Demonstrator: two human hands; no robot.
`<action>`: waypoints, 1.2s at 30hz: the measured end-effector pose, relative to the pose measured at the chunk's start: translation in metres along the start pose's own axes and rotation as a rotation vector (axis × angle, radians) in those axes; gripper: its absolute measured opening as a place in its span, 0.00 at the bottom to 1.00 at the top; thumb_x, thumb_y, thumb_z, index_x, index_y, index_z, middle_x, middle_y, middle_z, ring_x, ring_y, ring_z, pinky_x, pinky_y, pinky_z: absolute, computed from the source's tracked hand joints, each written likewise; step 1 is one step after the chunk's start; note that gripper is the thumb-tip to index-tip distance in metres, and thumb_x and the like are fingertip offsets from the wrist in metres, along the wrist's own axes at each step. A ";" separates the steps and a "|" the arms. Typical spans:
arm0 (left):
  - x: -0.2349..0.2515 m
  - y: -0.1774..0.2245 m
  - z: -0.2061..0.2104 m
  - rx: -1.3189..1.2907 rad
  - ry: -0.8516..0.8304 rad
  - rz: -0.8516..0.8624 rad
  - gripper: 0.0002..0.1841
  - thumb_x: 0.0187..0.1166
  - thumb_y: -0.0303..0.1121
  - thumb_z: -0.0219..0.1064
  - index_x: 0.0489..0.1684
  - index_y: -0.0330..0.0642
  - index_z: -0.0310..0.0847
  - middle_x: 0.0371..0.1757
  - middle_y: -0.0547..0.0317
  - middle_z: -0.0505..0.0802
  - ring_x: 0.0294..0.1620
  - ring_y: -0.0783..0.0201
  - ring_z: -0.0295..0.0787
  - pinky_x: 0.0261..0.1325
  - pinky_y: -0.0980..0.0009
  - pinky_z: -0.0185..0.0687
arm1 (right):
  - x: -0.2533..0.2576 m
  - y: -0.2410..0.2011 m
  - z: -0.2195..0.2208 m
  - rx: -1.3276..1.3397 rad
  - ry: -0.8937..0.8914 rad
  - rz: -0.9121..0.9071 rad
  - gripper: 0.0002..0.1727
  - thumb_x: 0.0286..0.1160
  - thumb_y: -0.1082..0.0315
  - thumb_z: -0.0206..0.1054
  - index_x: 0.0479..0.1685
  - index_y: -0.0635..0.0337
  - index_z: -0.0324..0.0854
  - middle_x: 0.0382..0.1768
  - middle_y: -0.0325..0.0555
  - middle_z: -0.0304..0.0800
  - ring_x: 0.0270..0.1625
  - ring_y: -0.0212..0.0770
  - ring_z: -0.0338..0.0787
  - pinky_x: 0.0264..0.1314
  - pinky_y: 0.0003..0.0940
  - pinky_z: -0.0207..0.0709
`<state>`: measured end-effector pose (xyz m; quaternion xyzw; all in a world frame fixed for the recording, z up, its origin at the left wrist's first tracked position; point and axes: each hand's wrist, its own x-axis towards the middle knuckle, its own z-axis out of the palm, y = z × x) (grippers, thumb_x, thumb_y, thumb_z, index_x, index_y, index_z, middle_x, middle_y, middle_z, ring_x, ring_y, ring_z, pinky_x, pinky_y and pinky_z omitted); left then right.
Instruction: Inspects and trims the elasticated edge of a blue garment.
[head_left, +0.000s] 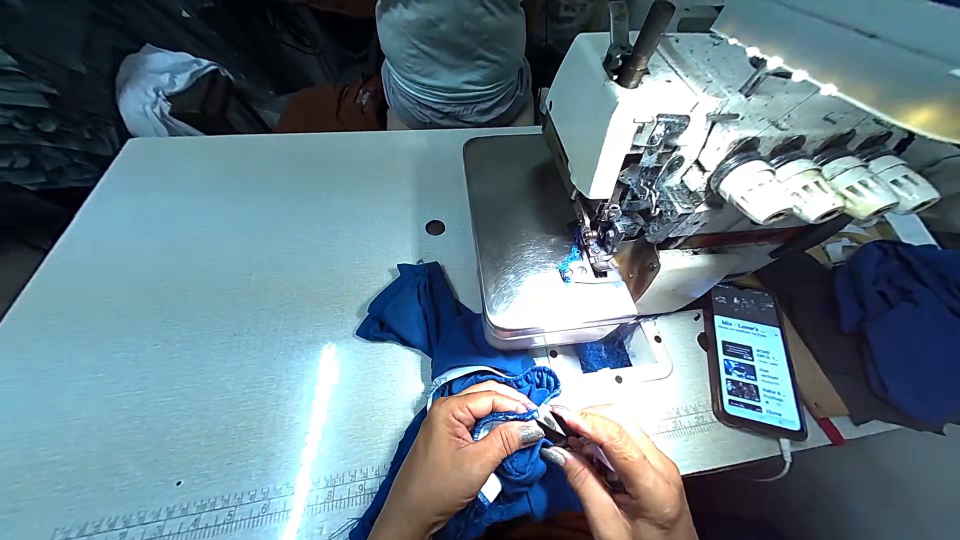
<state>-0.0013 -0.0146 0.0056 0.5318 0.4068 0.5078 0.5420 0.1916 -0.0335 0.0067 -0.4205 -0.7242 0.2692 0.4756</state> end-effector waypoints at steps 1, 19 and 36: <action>0.000 0.000 0.000 -0.001 0.001 -0.003 0.06 0.73 0.33 0.76 0.36 0.41 0.95 0.45 0.60 0.96 0.52 0.72 0.92 0.59 0.77 0.87 | 0.001 -0.002 -0.001 -0.004 -0.009 0.011 0.13 0.75 0.72 0.70 0.56 0.67 0.87 0.46 0.48 0.90 0.49 0.26 0.89 0.54 0.15 0.84; 0.000 0.000 0.000 -0.018 -0.018 -0.001 0.06 0.74 0.35 0.76 0.36 0.42 0.95 0.45 0.62 0.96 0.52 0.73 0.92 0.58 0.78 0.87 | 0.005 -0.007 0.003 0.282 0.157 -0.003 0.20 0.74 0.73 0.74 0.65 0.47 0.84 0.53 0.33 0.92 0.50 0.24 0.91 0.53 0.19 0.87; 0.001 0.001 0.001 0.037 -0.044 0.031 0.07 0.76 0.32 0.72 0.40 0.40 0.94 0.50 0.60 0.96 0.57 0.72 0.91 0.63 0.76 0.86 | 0.022 0.012 -0.027 -0.291 0.084 0.062 0.15 0.68 0.65 0.69 0.52 0.60 0.91 0.37 0.38 0.88 0.34 0.21 0.81 0.35 0.13 0.76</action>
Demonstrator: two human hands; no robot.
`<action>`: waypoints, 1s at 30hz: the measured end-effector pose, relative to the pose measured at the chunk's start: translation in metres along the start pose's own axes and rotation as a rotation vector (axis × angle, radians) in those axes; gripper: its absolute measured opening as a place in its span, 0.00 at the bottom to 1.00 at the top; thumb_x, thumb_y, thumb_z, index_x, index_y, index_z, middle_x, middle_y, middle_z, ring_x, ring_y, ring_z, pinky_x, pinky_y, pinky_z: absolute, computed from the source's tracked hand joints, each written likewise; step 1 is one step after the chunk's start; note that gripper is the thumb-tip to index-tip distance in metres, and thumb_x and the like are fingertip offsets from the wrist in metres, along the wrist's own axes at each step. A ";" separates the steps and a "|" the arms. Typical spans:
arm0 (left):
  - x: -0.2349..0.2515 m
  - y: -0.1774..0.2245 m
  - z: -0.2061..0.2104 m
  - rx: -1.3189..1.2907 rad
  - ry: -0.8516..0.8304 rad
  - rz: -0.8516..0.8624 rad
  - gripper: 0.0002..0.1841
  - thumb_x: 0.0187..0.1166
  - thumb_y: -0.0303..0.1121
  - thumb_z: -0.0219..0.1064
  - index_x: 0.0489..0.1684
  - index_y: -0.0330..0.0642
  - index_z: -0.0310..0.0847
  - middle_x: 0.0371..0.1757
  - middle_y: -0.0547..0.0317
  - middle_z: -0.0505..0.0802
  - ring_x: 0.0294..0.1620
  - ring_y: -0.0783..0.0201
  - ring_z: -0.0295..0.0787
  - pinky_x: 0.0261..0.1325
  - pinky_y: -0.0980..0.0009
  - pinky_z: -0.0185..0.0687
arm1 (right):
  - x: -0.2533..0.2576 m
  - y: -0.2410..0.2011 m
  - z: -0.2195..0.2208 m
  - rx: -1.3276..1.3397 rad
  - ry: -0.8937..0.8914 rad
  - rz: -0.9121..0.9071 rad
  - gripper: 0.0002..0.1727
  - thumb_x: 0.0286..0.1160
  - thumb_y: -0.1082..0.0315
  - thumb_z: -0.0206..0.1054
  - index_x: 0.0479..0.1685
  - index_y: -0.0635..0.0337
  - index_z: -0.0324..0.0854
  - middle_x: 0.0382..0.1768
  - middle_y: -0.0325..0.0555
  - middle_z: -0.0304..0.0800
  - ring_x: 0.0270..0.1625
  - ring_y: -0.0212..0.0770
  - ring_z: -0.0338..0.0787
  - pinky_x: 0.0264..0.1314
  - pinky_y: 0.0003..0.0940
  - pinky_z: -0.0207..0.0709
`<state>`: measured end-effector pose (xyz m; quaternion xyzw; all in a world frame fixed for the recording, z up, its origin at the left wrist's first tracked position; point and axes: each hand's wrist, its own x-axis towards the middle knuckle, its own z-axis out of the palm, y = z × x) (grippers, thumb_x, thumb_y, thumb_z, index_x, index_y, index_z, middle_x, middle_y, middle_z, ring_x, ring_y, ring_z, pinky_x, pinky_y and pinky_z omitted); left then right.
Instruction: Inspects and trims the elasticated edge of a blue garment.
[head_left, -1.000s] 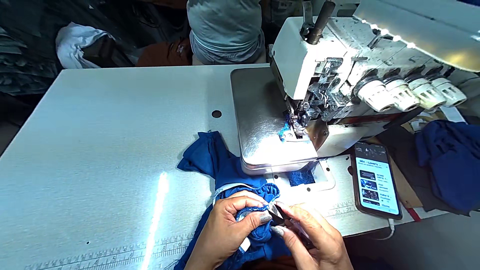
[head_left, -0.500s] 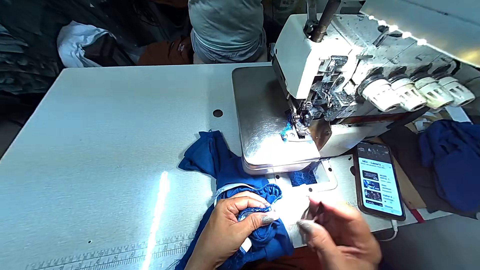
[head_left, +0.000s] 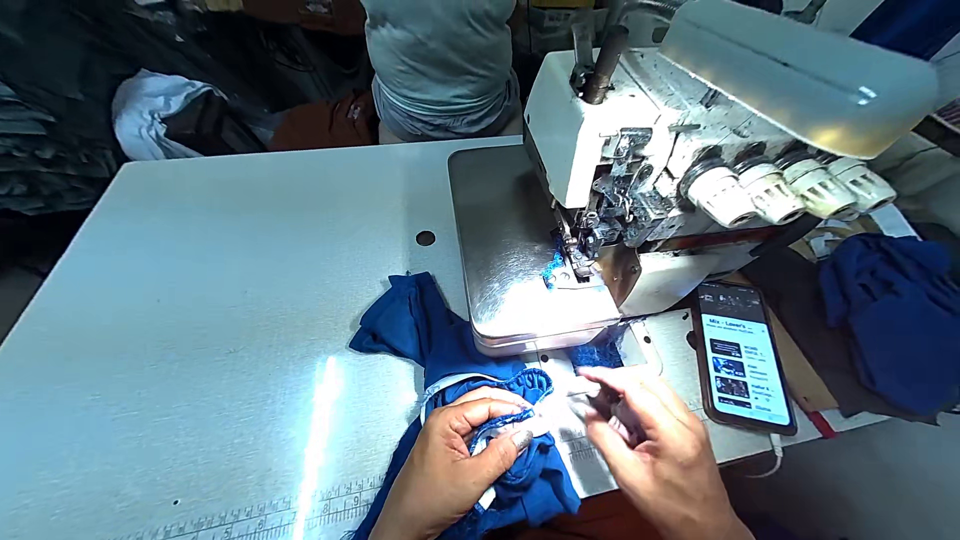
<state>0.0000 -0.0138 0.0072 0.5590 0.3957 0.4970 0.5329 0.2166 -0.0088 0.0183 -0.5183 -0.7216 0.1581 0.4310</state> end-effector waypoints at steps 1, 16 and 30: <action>0.000 0.000 0.000 0.003 0.006 0.005 0.07 0.76 0.32 0.72 0.40 0.39 0.94 0.50 0.60 0.96 0.57 0.72 0.91 0.63 0.76 0.86 | 0.001 0.004 -0.003 -0.172 0.030 -0.003 0.16 0.69 0.64 0.67 0.52 0.60 0.91 0.36 0.40 0.86 0.31 0.26 0.82 0.31 0.19 0.77; -0.001 -0.007 0.004 0.113 0.075 0.101 0.06 0.74 0.34 0.76 0.38 0.43 0.97 0.45 0.61 0.97 0.52 0.70 0.92 0.59 0.76 0.88 | -0.008 0.009 -0.009 -0.149 0.012 -0.066 0.16 0.82 0.59 0.62 0.53 0.54 0.93 0.50 0.45 0.89 0.57 0.38 0.85 0.61 0.32 0.77; 0.000 -0.005 0.002 0.094 0.012 0.089 0.07 0.75 0.35 0.75 0.38 0.42 0.95 0.45 0.62 0.96 0.51 0.73 0.91 0.57 0.79 0.88 | 0.005 -0.014 0.023 0.400 -0.106 0.060 0.10 0.80 0.69 0.64 0.32 0.60 0.89 0.34 0.37 0.90 0.42 0.23 0.88 0.46 0.15 0.81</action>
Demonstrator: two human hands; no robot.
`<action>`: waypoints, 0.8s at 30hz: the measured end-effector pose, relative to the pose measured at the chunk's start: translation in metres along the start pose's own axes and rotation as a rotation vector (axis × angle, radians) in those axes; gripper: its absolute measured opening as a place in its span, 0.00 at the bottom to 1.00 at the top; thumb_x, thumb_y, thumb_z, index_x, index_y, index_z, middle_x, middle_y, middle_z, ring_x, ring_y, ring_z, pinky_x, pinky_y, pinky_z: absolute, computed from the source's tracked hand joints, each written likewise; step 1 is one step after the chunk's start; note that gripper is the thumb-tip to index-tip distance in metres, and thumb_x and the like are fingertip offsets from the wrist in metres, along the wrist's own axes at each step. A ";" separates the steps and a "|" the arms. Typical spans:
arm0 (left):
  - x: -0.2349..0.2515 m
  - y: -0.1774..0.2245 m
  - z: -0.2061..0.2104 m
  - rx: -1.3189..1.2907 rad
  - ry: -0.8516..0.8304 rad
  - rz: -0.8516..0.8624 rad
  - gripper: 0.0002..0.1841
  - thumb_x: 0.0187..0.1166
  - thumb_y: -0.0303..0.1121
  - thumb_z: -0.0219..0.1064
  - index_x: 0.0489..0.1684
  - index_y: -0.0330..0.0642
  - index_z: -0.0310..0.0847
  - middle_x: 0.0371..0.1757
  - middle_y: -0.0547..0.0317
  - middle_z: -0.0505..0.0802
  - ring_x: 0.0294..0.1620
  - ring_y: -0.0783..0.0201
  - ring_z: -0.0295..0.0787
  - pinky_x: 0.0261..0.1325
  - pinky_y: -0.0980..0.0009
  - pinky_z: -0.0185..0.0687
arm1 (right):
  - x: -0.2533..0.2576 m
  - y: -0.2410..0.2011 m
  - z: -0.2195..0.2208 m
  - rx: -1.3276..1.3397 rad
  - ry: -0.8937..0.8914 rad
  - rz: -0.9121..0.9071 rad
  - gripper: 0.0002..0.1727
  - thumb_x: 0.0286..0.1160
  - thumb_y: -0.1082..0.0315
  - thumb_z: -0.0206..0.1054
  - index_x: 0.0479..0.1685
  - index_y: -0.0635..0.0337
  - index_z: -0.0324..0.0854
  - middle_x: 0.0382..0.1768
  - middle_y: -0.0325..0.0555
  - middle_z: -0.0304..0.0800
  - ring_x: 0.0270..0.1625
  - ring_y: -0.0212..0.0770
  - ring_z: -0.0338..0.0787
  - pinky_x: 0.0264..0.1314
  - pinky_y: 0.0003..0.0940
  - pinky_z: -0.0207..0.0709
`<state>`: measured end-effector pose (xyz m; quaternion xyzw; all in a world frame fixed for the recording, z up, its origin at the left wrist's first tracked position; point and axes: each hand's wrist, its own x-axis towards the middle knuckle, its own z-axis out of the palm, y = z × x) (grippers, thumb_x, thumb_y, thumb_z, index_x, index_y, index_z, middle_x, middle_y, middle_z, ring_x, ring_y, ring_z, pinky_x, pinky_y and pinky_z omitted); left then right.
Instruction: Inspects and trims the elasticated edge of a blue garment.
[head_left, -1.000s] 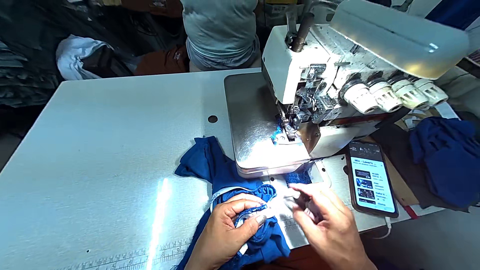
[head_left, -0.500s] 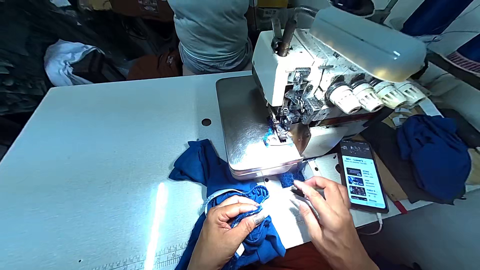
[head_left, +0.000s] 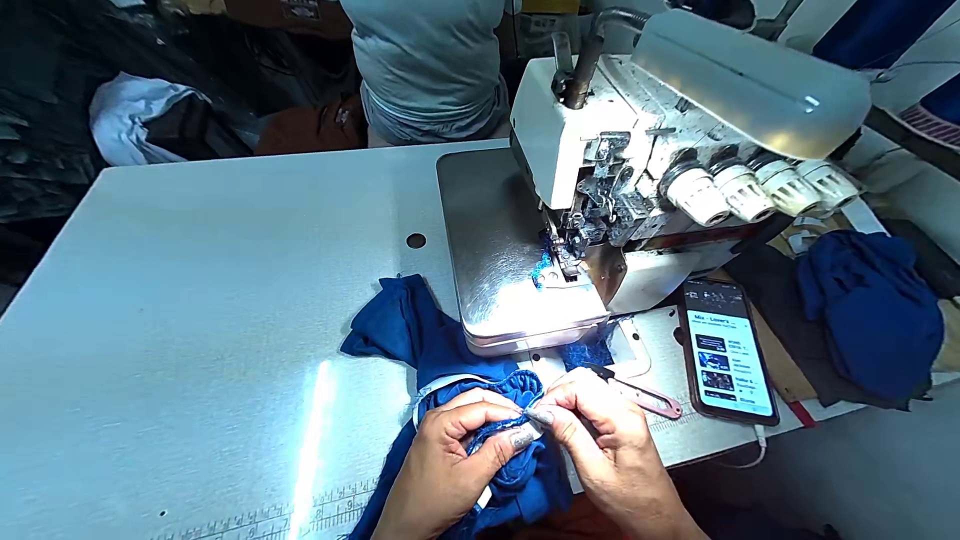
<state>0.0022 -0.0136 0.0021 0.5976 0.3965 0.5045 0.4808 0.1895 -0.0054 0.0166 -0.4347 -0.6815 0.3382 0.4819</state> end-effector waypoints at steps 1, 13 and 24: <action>0.000 0.000 0.000 -0.012 -0.010 -0.006 0.07 0.75 0.35 0.75 0.38 0.42 0.95 0.45 0.62 0.96 0.51 0.73 0.91 0.57 0.79 0.88 | 0.000 -0.001 0.001 0.013 -0.001 0.020 0.11 0.80 0.69 0.63 0.32 0.59 0.88 0.34 0.36 0.89 0.41 0.22 0.87 0.45 0.15 0.80; 0.001 0.000 -0.007 -0.068 -0.101 -0.042 0.08 0.76 0.36 0.74 0.36 0.41 0.94 0.44 0.65 0.96 0.51 0.77 0.90 0.57 0.80 0.86 | 0.005 -0.014 -0.004 0.446 -0.205 0.226 0.12 0.89 0.71 0.53 0.41 0.59 0.81 0.26 0.30 0.79 0.22 0.16 0.72 0.25 0.11 0.68; -0.002 0.000 -0.014 -0.072 -0.130 -0.036 0.10 0.80 0.37 0.70 0.38 0.42 0.94 0.46 0.64 0.96 0.54 0.75 0.90 0.61 0.78 0.84 | 0.026 -0.014 -0.029 0.371 -0.436 0.240 0.11 0.92 0.65 0.49 0.44 0.54 0.76 0.23 0.27 0.75 0.21 0.14 0.71 0.23 0.10 0.66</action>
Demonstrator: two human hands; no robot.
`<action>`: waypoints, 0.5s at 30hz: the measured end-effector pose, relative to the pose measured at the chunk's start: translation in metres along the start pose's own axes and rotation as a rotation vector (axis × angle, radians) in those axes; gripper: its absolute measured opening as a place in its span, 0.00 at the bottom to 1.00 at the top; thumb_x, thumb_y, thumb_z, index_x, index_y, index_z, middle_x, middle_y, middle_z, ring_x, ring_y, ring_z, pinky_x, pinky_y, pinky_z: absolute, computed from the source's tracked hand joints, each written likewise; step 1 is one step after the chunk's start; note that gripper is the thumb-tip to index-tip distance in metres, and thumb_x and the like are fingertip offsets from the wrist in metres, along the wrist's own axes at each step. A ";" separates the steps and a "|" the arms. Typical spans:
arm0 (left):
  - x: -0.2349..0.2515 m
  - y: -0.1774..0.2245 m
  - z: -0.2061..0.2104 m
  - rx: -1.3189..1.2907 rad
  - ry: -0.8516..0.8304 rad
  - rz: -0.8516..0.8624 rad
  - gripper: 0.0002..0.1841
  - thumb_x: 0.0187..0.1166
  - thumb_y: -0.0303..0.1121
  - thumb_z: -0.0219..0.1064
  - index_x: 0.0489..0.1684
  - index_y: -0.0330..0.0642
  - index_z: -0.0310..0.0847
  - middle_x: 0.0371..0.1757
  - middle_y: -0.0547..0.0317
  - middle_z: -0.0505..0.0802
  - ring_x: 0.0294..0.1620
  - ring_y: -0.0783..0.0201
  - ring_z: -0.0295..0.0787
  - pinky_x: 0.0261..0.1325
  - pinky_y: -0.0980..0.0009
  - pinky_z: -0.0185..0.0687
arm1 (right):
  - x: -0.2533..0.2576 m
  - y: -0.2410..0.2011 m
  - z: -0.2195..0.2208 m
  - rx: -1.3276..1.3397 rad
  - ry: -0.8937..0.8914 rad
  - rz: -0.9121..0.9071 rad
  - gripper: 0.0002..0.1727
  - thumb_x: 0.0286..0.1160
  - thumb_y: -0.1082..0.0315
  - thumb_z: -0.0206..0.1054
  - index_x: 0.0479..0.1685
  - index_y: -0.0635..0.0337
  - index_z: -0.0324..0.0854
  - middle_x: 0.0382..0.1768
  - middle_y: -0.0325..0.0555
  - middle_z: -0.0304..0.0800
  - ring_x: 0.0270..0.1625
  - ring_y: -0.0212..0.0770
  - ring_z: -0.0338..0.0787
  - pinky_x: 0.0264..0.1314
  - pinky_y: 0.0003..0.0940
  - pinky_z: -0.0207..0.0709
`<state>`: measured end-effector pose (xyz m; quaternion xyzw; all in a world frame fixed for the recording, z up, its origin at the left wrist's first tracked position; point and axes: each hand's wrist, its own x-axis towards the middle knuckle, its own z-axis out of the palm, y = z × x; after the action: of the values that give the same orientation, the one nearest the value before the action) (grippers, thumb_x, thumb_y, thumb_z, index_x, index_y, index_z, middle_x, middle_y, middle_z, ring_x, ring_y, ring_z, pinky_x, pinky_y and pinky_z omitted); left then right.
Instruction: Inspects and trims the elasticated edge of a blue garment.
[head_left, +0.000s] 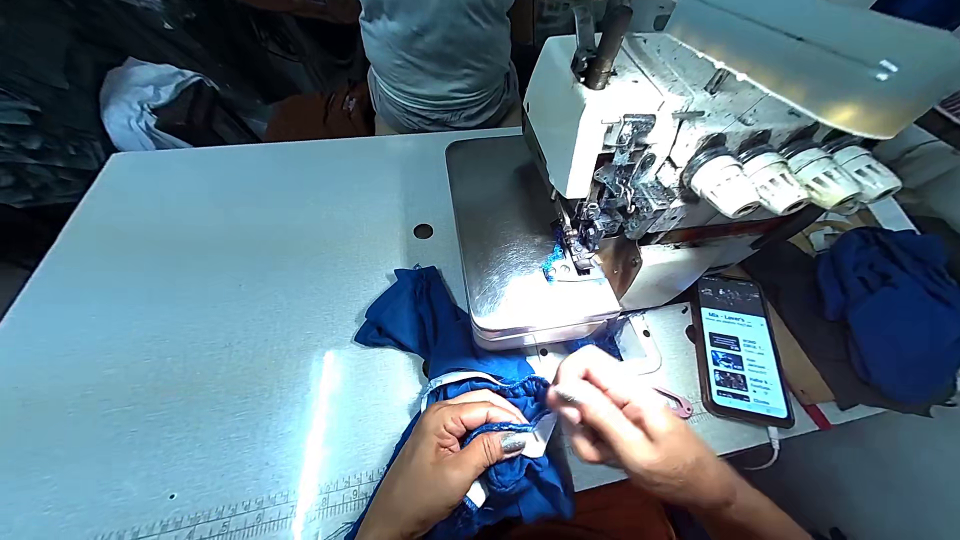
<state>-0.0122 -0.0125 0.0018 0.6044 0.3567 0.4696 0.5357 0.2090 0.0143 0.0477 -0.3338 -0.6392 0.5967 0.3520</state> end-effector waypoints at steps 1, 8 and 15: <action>-0.001 0.000 0.000 -0.004 0.009 0.002 0.10 0.80 0.36 0.70 0.39 0.41 0.95 0.46 0.63 0.96 0.54 0.74 0.90 0.61 0.77 0.84 | -0.002 -0.003 -0.009 -0.015 0.046 0.000 0.10 0.91 0.65 0.50 0.44 0.51 0.77 0.23 0.27 0.76 0.20 0.15 0.71 0.22 0.10 0.67; 0.000 0.001 0.002 -0.023 0.032 -0.023 0.09 0.79 0.36 0.71 0.39 0.41 0.95 0.47 0.62 0.96 0.55 0.73 0.91 0.62 0.76 0.86 | -0.025 -0.022 -0.067 -0.289 0.528 -0.079 0.07 0.90 0.61 0.54 0.44 0.43 0.77 0.29 0.27 0.81 0.18 0.19 0.72 0.20 0.12 0.69; 0.002 0.002 0.003 -0.016 0.028 -0.028 0.08 0.79 0.36 0.72 0.40 0.42 0.95 0.48 0.63 0.96 0.55 0.74 0.90 0.62 0.77 0.85 | -0.016 -0.001 -0.014 -0.536 0.169 -0.363 0.12 0.83 0.66 0.65 0.58 0.49 0.91 0.59 0.41 0.87 0.59 0.28 0.87 0.60 0.21 0.85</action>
<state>-0.0088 -0.0117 0.0040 0.5885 0.3686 0.4732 0.5420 0.2296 0.0081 0.0481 -0.3436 -0.7909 0.3052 0.4041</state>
